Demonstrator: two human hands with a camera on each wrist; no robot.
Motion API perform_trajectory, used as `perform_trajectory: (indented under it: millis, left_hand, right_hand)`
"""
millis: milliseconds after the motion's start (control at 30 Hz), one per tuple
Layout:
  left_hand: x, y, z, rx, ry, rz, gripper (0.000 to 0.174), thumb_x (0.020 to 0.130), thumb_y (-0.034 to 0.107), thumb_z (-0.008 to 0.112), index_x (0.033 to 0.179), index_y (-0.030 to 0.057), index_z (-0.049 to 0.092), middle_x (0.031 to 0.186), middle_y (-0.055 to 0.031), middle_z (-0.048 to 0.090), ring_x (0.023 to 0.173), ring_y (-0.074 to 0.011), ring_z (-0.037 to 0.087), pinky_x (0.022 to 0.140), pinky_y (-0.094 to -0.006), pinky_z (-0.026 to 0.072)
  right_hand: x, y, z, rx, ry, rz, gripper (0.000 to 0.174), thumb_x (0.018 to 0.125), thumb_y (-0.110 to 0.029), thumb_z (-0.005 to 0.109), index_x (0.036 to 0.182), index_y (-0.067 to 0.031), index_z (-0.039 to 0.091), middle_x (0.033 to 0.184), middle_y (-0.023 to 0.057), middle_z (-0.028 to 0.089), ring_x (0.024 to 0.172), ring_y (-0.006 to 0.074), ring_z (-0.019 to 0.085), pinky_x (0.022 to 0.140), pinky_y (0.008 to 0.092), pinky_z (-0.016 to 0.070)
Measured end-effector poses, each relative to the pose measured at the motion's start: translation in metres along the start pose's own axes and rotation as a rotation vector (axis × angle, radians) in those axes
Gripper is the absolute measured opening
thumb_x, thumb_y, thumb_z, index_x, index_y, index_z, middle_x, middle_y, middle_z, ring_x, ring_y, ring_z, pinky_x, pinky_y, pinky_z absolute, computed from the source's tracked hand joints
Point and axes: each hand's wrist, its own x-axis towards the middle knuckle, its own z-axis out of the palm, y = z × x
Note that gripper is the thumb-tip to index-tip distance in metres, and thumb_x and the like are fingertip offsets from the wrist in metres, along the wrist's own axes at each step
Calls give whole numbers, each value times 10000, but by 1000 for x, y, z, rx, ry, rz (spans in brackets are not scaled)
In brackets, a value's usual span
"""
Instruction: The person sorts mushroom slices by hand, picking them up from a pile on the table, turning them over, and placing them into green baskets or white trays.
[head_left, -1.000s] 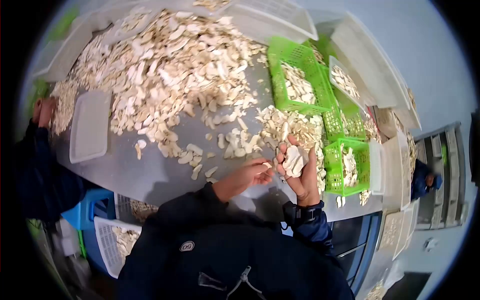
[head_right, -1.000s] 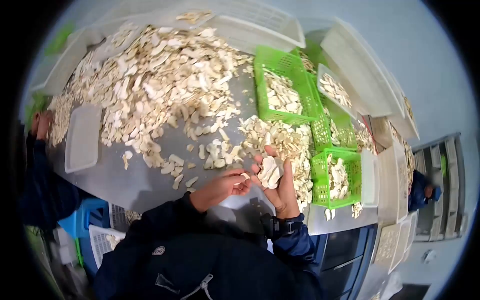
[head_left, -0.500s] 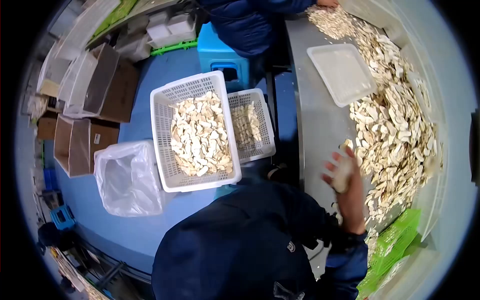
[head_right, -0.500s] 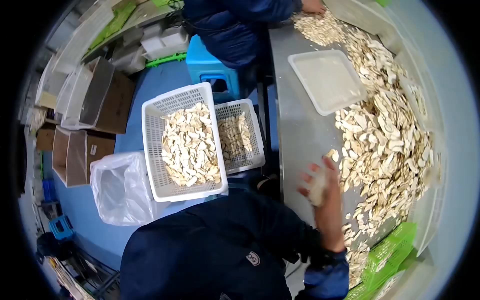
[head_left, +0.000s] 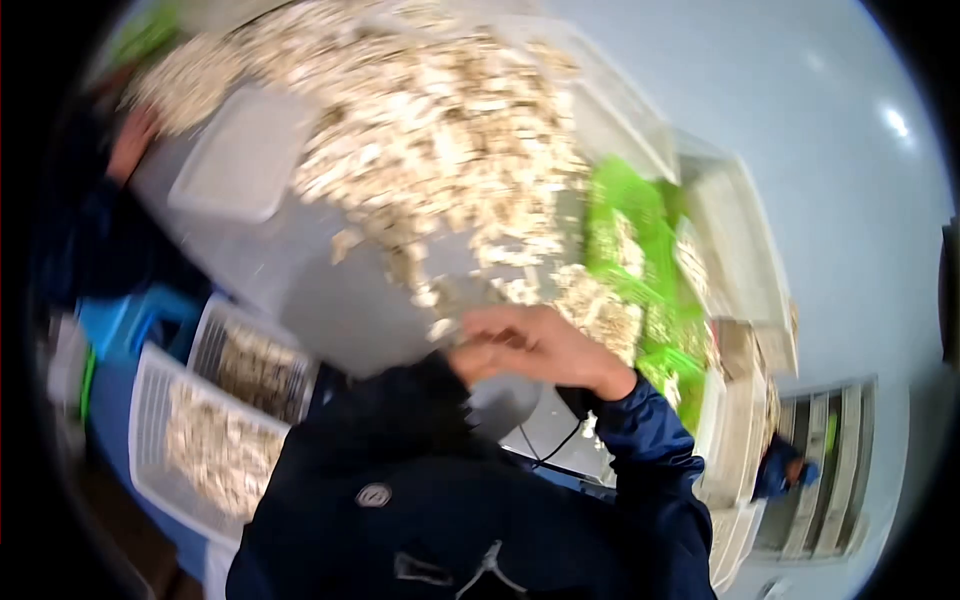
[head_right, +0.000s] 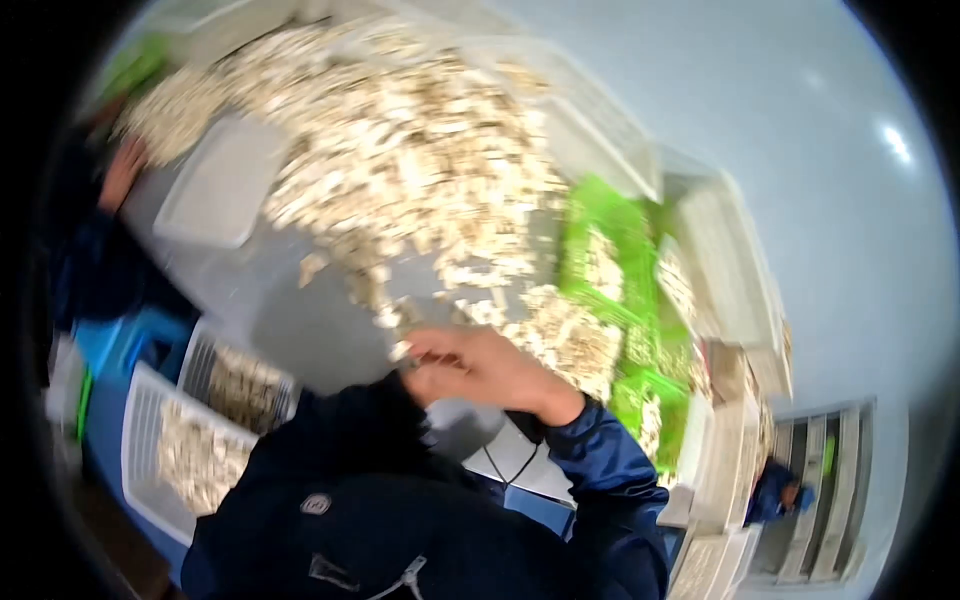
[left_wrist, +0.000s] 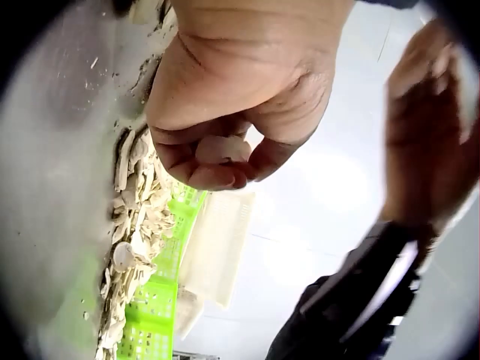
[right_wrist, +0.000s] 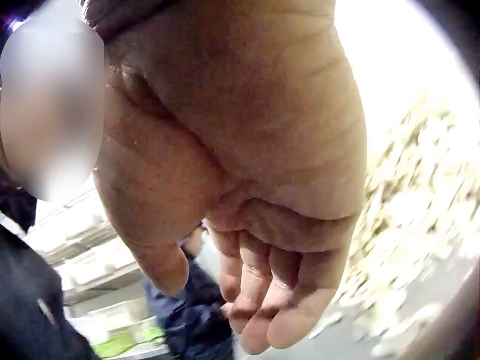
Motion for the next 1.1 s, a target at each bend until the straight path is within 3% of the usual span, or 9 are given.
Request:
perform_trajectory:
  millis: [67, 133, 200, 300, 400, 433, 567, 933, 1100]
  left_hand:
    - [18, -5, 13, -110, -16, -73, 98, 991, 209, 508, 966, 131, 561, 690, 59, 429, 618, -67, 404, 566, -217, 333]
    - [20, 17, 54, -255, 69, -178, 159, 997, 235, 496, 893, 122, 539, 653, 64, 385, 596, -73, 362, 556, -228, 306]
    - [29, 14, 75, -307, 106, -232, 211, 1006, 246, 471, 827, 137, 496, 649, 78, 356, 585, -65, 333, 556, -231, 287]
    - [46, -2, 76, -214, 39, -282, 197, 999, 239, 489, 907, 84, 568, 688, 37, 440, 631, -96, 406, 575, -245, 335]
    - [57, -14, 70, -46, 52, -343, 231, 984, 248, 508, 879, 56, 581, 669, 25, 425, 582, -92, 387, 556, -242, 308]
    - [53, -19, 66, -41, 81, -391, 231, 982, 246, 512, 871, 56, 581, 669, 21, 427, 578, -93, 385, 553, -246, 308]
    - [59, -18, 56, -3, 87, -485, 238, 974, 251, 519, 846, 58, 573, 675, 16, 435, 572, -83, 377, 535, -247, 292]
    - [60, -21, 32, 6, 117, -413, 277, 972, 294, 538, 989, 28, 613, 700, 39, 477, 615, -60, 434, 546, -219, 322]
    - [60, -18, 34, -32, 146, -408, 288, 971, 285, 544, 1036, 16, 622, 721, 38, 505, 633, -55, 458, 552, -208, 323]
  right_hand:
    - [-39, 31, -56, -83, 227, 117, 382, 934, -159, 647, 1284, -30, 566, 1055, 38, 674, 958, 120, 632, 842, 272, 517]
    - [-77, 64, -108, -23, 475, 258, 367, 945, -169, 641, 1273, -22, 568, 1041, 13, 659, 929, 93, 611, 823, 256, 509]
    - [-112, 114, -158, -29, 597, 352, 352, 946, -176, 640, 1253, -17, 573, 1024, 11, 663, 908, 91, 616, 800, 250, 507]
    - [-139, 173, -203, -290, 651, 509, 349, 916, -188, 662, 1213, -16, 596, 1009, 70, 703, 868, 142, 657, 758, 284, 522]
    - [-144, 208, -219, -490, 586, 592, 361, 840, -196, 687, 1144, -7, 639, 941, 141, 719, 840, 220, 699, 755, 336, 543]
    - [-142, 214, -220, -513, 555, 604, 357, 797, -161, 691, 1121, -20, 638, 960, 160, 707, 871, 296, 687, 789, 379, 537]
    - [-140, 268, -227, -840, 520, 432, 406, 764, -129, 691, 1151, -54, 596, 1032, 156, 654, 948, 350, 630, 821, 417, 511]
    - [-123, 306, -239, -918, 251, 357, 311, 765, -163, 694, 1053, -95, 598, 1085, 90, 589, 1017, 320, 588, 808, 425, 505]
    - [-127, 314, -248, -820, 404, 335, 202, 808, -169, 647, 987, -77, 635, 933, 138, 671, 851, 355, 640, 745, 432, 514]
